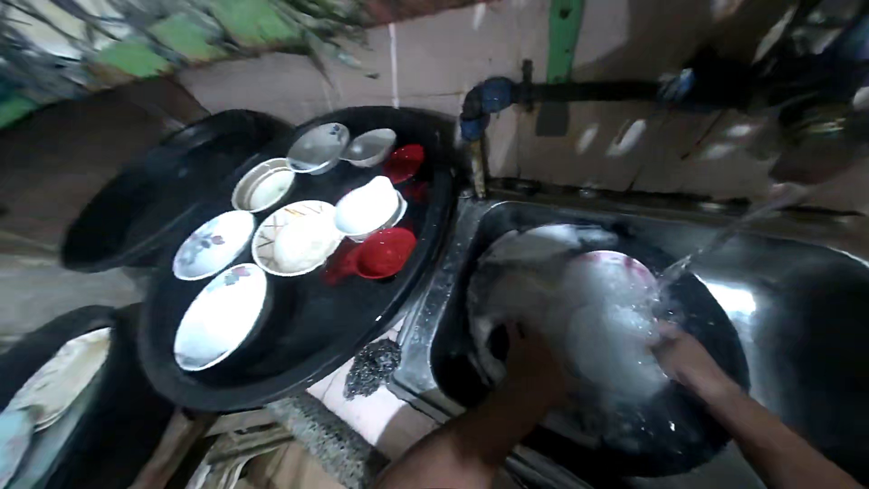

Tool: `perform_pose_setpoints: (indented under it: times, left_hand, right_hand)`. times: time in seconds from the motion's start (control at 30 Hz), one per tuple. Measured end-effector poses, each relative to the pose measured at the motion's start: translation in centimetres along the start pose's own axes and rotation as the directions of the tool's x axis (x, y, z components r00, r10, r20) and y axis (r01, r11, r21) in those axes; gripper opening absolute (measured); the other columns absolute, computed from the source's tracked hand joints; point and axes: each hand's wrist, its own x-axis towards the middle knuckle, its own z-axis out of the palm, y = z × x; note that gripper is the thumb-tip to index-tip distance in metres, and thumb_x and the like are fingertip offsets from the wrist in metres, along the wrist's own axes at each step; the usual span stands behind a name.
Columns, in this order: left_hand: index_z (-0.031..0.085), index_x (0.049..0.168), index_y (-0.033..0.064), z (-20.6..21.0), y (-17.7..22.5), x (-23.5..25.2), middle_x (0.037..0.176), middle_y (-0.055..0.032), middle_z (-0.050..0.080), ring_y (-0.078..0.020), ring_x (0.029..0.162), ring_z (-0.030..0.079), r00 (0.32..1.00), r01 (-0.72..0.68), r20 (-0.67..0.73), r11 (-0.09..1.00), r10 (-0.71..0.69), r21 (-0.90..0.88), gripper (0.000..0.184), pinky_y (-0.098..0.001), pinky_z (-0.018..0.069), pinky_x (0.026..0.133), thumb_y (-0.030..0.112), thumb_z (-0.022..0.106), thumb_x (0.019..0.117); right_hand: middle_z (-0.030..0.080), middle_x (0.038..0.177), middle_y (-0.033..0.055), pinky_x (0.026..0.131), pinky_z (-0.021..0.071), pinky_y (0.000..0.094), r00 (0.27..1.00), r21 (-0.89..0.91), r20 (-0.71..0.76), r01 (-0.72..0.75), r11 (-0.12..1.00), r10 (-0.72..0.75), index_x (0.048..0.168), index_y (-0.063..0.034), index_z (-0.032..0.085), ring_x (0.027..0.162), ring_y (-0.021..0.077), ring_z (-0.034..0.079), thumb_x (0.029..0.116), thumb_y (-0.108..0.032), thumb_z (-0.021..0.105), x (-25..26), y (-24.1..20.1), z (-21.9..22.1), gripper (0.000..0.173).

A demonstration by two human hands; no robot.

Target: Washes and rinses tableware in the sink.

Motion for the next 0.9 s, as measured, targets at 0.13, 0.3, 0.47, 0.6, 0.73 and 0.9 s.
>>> perform_pose_setpoints:
  times: [0.13,0.3,0.47,0.6,0.73,0.9]
  left_hand:
    - [0.063,0.132,0.0013,-4.0,-0.5,-1.3,0.134,-0.02,0.063,-0.041,0.133,0.052,0.994,-0.024,-0.107,0.998,0.017,-0.056,0.037,-0.067,0.0264,0.117,0.023,0.052,0.1036]
    - [0.062,0.139,0.0084,-11.7,-2.3,-5.4,0.129,-0.0147,0.067,-0.0314,0.112,0.068,0.781,-0.13,-0.616,0.991,0.103,0.0,0.037,-0.0512,0.0576,0.091,0.015,0.057,0.1024]
    - [0.065,0.136,0.0067,-21.9,-7.4,-11.0,0.124,-0.0198,0.07,-0.0343,0.111,0.069,0.26,-0.015,-0.953,0.986,-0.157,-0.167,0.036,-0.0543,0.053,0.096,0.009,0.051,0.1027]
    - [0.049,0.149,0.003,-24.2,-13.1,-12.4,0.146,-0.028,0.052,-0.045,0.135,0.051,0.213,0.123,-0.913,0.937,-0.347,-0.328,0.043,-0.0631,0.0387,0.111,0.017,0.043,0.1081]
    - [0.042,0.148,-0.01,-20.0,-9.9,-8.6,0.162,-0.0349,0.022,-0.0512,0.153,0.016,0.239,0.011,-0.97,0.999,-0.039,-0.037,0.05,-0.0621,0.0183,0.124,0.018,0.042,0.1065]
    - [0.056,0.145,0.0085,-7.4,-0.6,0.7,0.156,-0.0128,0.047,-0.0284,0.145,0.043,0.81,-0.379,-0.513,0.921,0.285,-0.087,0.044,-0.05,0.0359,0.119,0.025,0.054,0.1045]
  right_hand:
    - [0.056,0.138,0.0314,0.105,0.0444,0.0606,0.994,0.227,-0.091,-0.032,0.973,0.054,0.147,0.0021,0.048,0.127,0.043,0.057,0.1002,0.0,0.056,-0.7,0.5,0.7,0.047]
    - [0.054,0.141,0.0282,0.105,0.0449,0.0547,0.989,0.339,-0.003,-0.14,0.93,0.15,0.149,0.0025,0.043,0.127,0.0369,0.055,0.1078,-0.019,0.052,-1.0,0.2,0.4,0.047]
    - [0.057,0.137,0.0309,0.102,0.048,0.0581,0.993,0.236,-0.059,-0.084,0.968,0.1,0.156,-0.0022,0.036,0.121,0.0427,0.061,0.1044,-0.012,0.057,-1.9,-0.6,0.4,0.056]
    - [0.054,0.144,0.0282,0.107,0.0455,0.0561,0.994,0.19,0.046,-0.107,0.976,0.1,0.161,-0.0071,0.029,0.129,0.0402,0.057,0.0999,-0.007,0.06,-2.5,-0.8,-0.6,0.068]
    - [0.062,0.136,0.0207,0.108,0.0472,0.0491,0.98,0.383,-0.177,0.158,0.91,-0.095,0.14,-0.0005,0.059,0.125,0.0293,0.061,0.1094,-0.031,0.047,-2.7,-0.6,-4.6,0.044]
    - [0.058,0.138,0.006,0.103,0.0519,0.0301,0.516,0.183,-0.793,0.709,0.681,-0.324,0.148,-0.0027,0.045,0.119,0.0047,0.059,0.1099,-0.027,0.044,-7.7,-6.2,-17.0,0.045]
